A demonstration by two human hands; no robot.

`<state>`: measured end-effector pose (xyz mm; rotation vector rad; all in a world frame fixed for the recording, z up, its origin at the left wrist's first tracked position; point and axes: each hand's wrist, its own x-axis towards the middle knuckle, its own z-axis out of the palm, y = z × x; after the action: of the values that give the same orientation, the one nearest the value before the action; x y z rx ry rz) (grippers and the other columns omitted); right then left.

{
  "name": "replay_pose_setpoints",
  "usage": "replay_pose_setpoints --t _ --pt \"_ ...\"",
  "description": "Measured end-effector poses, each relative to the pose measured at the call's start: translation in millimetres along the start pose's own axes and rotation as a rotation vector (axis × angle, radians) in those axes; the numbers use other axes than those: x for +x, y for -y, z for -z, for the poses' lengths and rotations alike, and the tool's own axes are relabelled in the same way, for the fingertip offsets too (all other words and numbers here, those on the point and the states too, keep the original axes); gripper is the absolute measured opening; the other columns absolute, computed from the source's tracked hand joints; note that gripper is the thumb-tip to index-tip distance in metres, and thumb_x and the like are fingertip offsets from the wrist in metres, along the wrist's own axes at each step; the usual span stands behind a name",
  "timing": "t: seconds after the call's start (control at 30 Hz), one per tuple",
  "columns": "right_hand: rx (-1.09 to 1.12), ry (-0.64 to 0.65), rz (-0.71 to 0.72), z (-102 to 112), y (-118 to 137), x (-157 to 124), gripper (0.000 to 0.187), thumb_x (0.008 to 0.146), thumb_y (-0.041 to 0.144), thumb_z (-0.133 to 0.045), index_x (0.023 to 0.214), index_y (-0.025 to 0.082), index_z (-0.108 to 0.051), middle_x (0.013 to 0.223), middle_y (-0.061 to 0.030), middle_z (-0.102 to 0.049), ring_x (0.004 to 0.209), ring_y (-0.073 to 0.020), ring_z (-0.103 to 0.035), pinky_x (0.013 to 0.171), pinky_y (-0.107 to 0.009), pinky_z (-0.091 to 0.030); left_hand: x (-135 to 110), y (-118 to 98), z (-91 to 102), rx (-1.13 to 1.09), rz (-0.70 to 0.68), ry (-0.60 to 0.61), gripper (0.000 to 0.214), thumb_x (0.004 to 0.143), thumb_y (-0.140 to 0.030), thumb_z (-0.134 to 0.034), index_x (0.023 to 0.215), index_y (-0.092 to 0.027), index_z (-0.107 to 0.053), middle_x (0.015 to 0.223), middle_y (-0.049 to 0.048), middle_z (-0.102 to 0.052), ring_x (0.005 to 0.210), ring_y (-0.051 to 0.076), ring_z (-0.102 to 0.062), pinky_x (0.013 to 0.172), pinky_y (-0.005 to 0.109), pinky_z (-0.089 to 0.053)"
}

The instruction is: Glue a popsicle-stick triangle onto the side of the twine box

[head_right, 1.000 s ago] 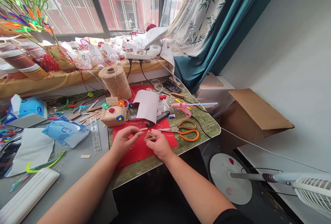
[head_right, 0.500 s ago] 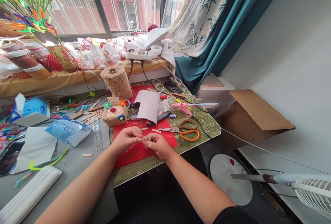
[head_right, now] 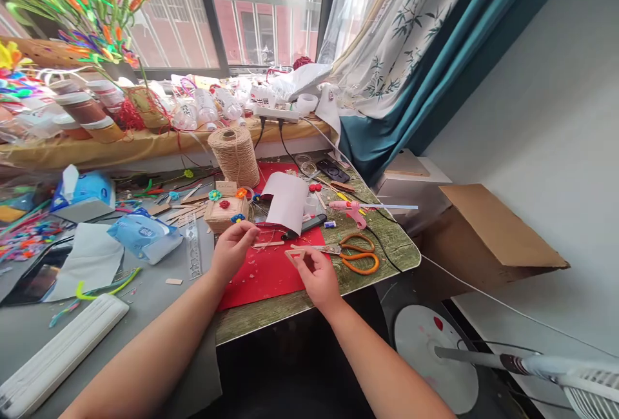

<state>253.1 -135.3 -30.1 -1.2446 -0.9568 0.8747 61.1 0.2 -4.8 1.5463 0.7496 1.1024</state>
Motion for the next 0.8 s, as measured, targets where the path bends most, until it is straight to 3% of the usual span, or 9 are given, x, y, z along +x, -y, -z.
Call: replay_pose_setpoints --t 0.1,0.2,0.23,0.3,0.37,0.43,0.53,0.7,0.8 --pt "-0.042 -0.019 0.036 4.3 -2.1 -0.9 0.022 0.094 0.044 -0.07 0.092 0.022 -0.068 0.084 -0.0014 -0.065 0.077 -0.0176 -0.058 0.078 -0.032 -0.049 5.7 -15.3 13.2 0.074 -0.161 -0.293 0.028 0.091 -0.047 -0.071 0.097 -0.02 -0.07 0.088 0.0042 -0.068 0.077 0.016 -0.062 0.073 0.029 -0.05" --pt "-0.007 -0.022 0.039 2.8 -4.5 0.9 0.022 0.095 0.045 -0.068 0.093 0.023 -0.069 0.086 -0.0021 -0.066 0.082 -0.0192 -0.061 0.08 -0.033 -0.051 16.0 -34.2 44.7 0.208 -0.195 -0.474 0.031 0.094 -0.049 -0.066 0.105 -0.02 -0.068 0.094 0.0054 -0.071 0.082 0.018 -0.066 0.078 0.03 -0.052" --pt "-0.013 0.0 0.047 2.5 -4.7 1.7 0.022 0.096 0.045 -0.067 0.097 0.024 -0.071 0.089 -0.003 -0.067 0.085 -0.0201 -0.062 0.083 -0.034 -0.051 19.8 -38.8 58.2 0.317 -0.14 -0.412 0.032 0.094 -0.049 -0.065 0.109 -0.021 -0.069 0.097 0.0058 -0.072 0.085 0.019 -0.067 0.079 0.031 -0.053" --pt "-0.058 0.039 0.083 3.2 -3.9 3.0 0.023 0.098 0.045 -0.064 0.104 0.025 -0.075 0.096 -0.0048 -0.069 0.09 -0.0218 -0.063 0.088 -0.036 -0.051 26.4 -42.6 85.4 0.611 -0.035 -0.16 0.032 0.091 -0.048 -0.068 0.109 -0.022 -0.073 0.105 0.0077 -0.073 0.097 0.025 -0.068 0.086 0.037 -0.054" --pt "-0.11 0.057 0.129 5.6 -2.1 3.9 0.025 0.099 0.045 -0.063 0.106 0.026 -0.078 0.097 -0.0056 -0.07 0.091 -0.0225 -0.063 0.089 -0.037 -0.051 30.7 -38.9 107.5 0.87 -0.063 -0.001 0.031 0.084 -0.043 -0.074 0.108 -0.024 -0.076 0.118 0.0096 -0.071 0.117 0.032 -0.063 0.102 0.046 -0.05" --pt "-0.129 0.076 0.162 8.4 -0.9 4.3 0.025 0.098 0.044 -0.063 0.104 0.027 -0.079 0.097 -0.006 -0.07 0.094 -0.0231 -0.064 0.09 -0.037 -0.05 32.3 -30.6 120.6 1.001 -0.115 0.044 0.031 0.082 -0.039 -0.074 0.108 -0.024 -0.077 0.127 0.0113 -0.068 0.124 0.035 -0.059 0.112 0.052 -0.043" --pt "-0.101 0.106 0.152 11.7 -3.0 4.2 0.026 0.098 0.046 -0.063 0.104 0.026 -0.079 0.098 -0.006 -0.071 0.095 -0.023 -0.065 0.09 -0.037 -0.05 32.7 -19.1 124.2 1.012 -0.114 0.051 0.026 0.084 -0.037 -0.069 0.106 -0.024 -0.076 0.132 0.0112 -0.065 0.131 0.034 -0.055 0.117 0.053 -0.039" --pt "0.096 0.115 -0.005 15.3 -15.6 5.7 0.027 0.091 0.048 -0.072 0.094 0.022 -0.072 0.076 -0.0014 -0.066 0.074 -0.0189 -0.062 0.076 -0.034 -0.051 34.0 -15.8 113.9 0.948 -0.051 0.03 0.031 0.091 -0.046 -0.059 0.103 -0.021 -0.072 0.134 0.0117 -0.062 0.124 0.03 -0.059 0.093 0.042 -0.056" --pt "0.232 0.114 -0.035 16.8 -20.6 9.1 0.032 0.085 0.045 -0.078 0.104 0.02 -0.071 0.08 -0.0014 -0.067 0.074 -0.0171 -0.062 0.075 -0.032 -0.052 33.7 -19.2 109.7 0.948 -0.049 0.023 0.033 0.09 -0.049 -0.06 0.099 -0.02 -0.071 0.124 0.0115 -0.065 0.118 0.03 -0.06 0.09 0.039 -0.056"
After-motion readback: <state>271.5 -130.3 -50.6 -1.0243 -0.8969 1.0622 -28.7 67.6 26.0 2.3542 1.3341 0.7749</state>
